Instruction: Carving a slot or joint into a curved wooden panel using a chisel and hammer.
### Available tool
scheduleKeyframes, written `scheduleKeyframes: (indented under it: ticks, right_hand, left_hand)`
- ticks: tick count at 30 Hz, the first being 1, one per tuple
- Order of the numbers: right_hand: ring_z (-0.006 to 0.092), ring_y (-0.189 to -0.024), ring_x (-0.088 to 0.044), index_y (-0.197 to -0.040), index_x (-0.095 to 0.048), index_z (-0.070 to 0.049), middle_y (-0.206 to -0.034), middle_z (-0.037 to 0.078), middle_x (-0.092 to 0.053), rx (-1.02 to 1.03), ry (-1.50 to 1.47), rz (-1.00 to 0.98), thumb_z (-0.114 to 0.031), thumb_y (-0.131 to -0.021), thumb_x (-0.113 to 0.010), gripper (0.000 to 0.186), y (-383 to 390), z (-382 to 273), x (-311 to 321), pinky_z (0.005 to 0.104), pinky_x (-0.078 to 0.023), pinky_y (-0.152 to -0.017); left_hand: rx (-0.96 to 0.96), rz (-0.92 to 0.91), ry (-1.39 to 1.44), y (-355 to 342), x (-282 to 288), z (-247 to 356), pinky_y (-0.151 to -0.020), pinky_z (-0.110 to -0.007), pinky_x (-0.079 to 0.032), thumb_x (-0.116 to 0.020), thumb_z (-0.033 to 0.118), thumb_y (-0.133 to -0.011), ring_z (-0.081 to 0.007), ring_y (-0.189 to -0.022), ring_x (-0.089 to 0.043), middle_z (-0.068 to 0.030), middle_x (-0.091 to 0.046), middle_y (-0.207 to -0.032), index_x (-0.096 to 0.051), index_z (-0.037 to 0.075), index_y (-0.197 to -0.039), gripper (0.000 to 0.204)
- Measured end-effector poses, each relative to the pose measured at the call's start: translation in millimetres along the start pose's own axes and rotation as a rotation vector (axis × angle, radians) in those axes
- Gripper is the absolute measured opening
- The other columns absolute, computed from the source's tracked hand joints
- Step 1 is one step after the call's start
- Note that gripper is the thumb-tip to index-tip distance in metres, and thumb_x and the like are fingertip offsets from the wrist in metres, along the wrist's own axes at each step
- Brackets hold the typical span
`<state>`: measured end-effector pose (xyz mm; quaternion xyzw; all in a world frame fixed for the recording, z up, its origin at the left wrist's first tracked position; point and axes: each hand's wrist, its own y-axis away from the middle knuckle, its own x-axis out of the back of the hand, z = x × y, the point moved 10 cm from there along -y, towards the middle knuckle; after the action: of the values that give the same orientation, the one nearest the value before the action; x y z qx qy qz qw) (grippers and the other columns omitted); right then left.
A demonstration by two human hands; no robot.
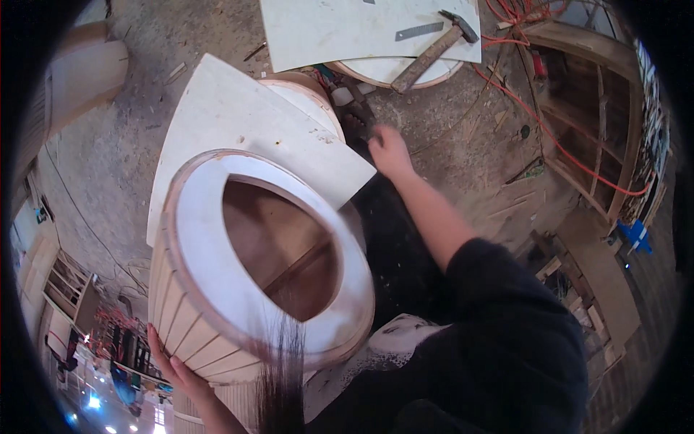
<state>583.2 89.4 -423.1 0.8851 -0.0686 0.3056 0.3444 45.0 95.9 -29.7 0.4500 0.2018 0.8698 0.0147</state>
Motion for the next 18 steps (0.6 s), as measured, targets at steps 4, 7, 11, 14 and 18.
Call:
scheduleKeyframes:
  ticks: [4,7,11,14,18]
  right_hand:
    - [0.0375,-0.106,-0.065,-0.113,-0.068,0.0,-0.106,0.023,-0.069,-0.001,-0.025,0.118,-0.021,-0.088,-0.058,0.035,-61.9,23.4,5.1,0.0422,-0.051,-0.095]
    - [0.0363,-0.101,-0.068,-0.108,-0.07,0.0,-0.101,0.021,-0.071,-0.153,0.0,-0.121,-0.022,-0.088,-0.057,0.032,-88.9,54.9,-27.7,0.0435,-0.053,-0.089]
    - [0.0295,-0.099,-0.069,-0.114,-0.069,-0.008,-0.105,0.014,-0.072,-0.289,-0.073,-0.454,-0.028,-0.087,-0.065,0.034,-120.8,79.1,-72.2,0.0417,-0.053,-0.085]
    - [0.03,-0.101,-0.069,-0.115,-0.07,-0.009,-0.105,0.014,-0.073,-0.164,0.049,-0.365,-0.03,-0.085,-0.067,0.036,-196.1,141.0,-90.1,0.0426,-0.054,-0.085]
    - [0.0364,-0.118,-0.061,-0.121,-0.069,-0.013,-0.124,0.019,-0.065,-0.098,0.244,-0.363,-0.031,-0.083,-0.066,0.042,-177.8,136.2,-115.6,0.0464,-0.048,-0.1]
  left_hand:
    - [0.068,0.028,0.007,-12.9,7.1,-2.2,-0.119,-0.045,-0.027,-0.04,0.049,-0.104,-0.0332,-0.143,-0.038,-0.0202,-0.039,-0.156,-0.036,-0.005,-0.151,0.072]
    - [0.137,0.116,-0.036,-9.1,27.7,-26.8,-0.119,-0.045,-0.029,-0.04,0.046,-0.105,-0.0322,-0.142,-0.041,-0.0199,-0.042,-0.154,-0.039,-0.004,-0.15,0.067]
    - [0.101,0.273,-0.286,17.0,65.9,-81.1,-0.115,-0.042,-0.036,-0.037,0.035,-0.108,-0.0308,-0.135,-0.049,-0.0213,-0.05,-0.147,-0.047,-0.003,-0.145,0.054]
    - [0.086,0.298,-0.299,27.5,43.3,-93.2,-0.114,-0.042,-0.037,-0.037,0.035,-0.107,-0.0309,-0.134,-0.05,-0.0213,-0.051,-0.146,-0.048,-0.003,-0.144,0.054]
    - [0.1,0.309,-0.413,44.2,61.1,-77.9,-0.113,-0.043,-0.037,-0.038,0.034,-0.107,-0.0311,-0.133,-0.051,-0.0212,-0.051,-0.145,-0.048,-0.003,-0.144,0.054]
